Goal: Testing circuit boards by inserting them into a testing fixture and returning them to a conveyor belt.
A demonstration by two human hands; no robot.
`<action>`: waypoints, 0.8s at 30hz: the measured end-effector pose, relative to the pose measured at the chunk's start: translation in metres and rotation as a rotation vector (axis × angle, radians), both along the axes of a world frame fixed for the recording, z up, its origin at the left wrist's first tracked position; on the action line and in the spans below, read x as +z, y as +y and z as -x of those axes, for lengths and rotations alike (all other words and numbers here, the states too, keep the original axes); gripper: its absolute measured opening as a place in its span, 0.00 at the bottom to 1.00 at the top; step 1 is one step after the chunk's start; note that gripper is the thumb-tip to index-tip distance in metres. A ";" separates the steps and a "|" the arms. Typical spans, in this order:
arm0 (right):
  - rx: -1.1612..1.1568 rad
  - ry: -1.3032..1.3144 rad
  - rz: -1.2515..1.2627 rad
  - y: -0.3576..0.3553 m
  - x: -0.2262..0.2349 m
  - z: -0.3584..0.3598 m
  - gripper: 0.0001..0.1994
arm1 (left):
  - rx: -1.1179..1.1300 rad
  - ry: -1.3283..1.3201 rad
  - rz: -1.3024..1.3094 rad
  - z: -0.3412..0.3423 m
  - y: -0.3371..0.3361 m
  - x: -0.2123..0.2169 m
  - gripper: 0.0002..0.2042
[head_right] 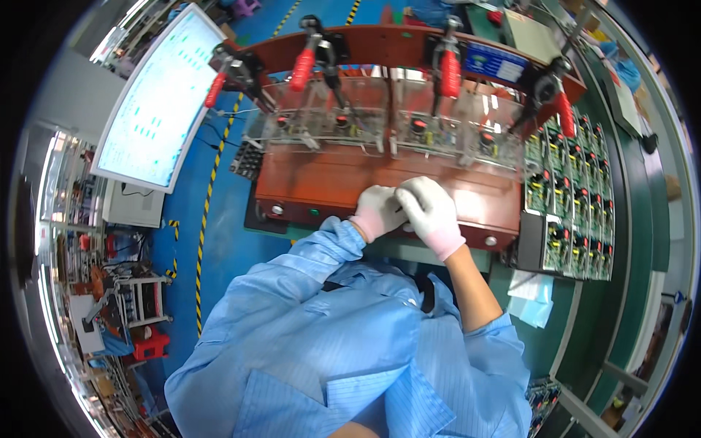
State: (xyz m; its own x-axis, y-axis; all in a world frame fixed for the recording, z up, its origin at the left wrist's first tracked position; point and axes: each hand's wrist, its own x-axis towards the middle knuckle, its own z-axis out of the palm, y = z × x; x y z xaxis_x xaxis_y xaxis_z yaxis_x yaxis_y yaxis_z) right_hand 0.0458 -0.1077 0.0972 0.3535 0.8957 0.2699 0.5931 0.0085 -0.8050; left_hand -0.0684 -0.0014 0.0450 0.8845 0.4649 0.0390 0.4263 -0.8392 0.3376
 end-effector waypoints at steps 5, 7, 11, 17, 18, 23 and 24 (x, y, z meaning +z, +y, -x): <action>0.028 -0.184 -0.052 0.041 -0.034 0.033 0.10 | 0.027 -0.144 0.127 -0.002 0.009 -0.020 0.13; 0.011 -0.211 -0.115 0.043 -0.046 0.036 0.10 | 0.025 -0.238 0.191 -0.004 0.008 -0.034 0.12; -0.045 -0.228 -0.176 0.037 -0.060 0.040 0.11 | 0.027 -0.380 0.288 -0.003 0.007 -0.054 0.11; -0.104 -0.221 -0.183 0.034 -0.063 0.046 0.11 | -0.010 -0.158 -0.112 -0.002 0.007 -0.060 0.09; -0.102 -0.223 -0.184 0.034 -0.063 0.046 0.11 | 0.006 -0.197 -0.078 -0.002 0.006 -0.060 0.09; -0.150 -0.237 -0.192 0.035 -0.066 0.049 0.12 | 0.008 -0.160 -0.162 -0.006 0.007 -0.060 0.07; -0.178 -0.241 -0.189 0.034 -0.067 0.050 0.12 | -0.008 -0.101 -0.231 -0.006 0.007 -0.060 0.07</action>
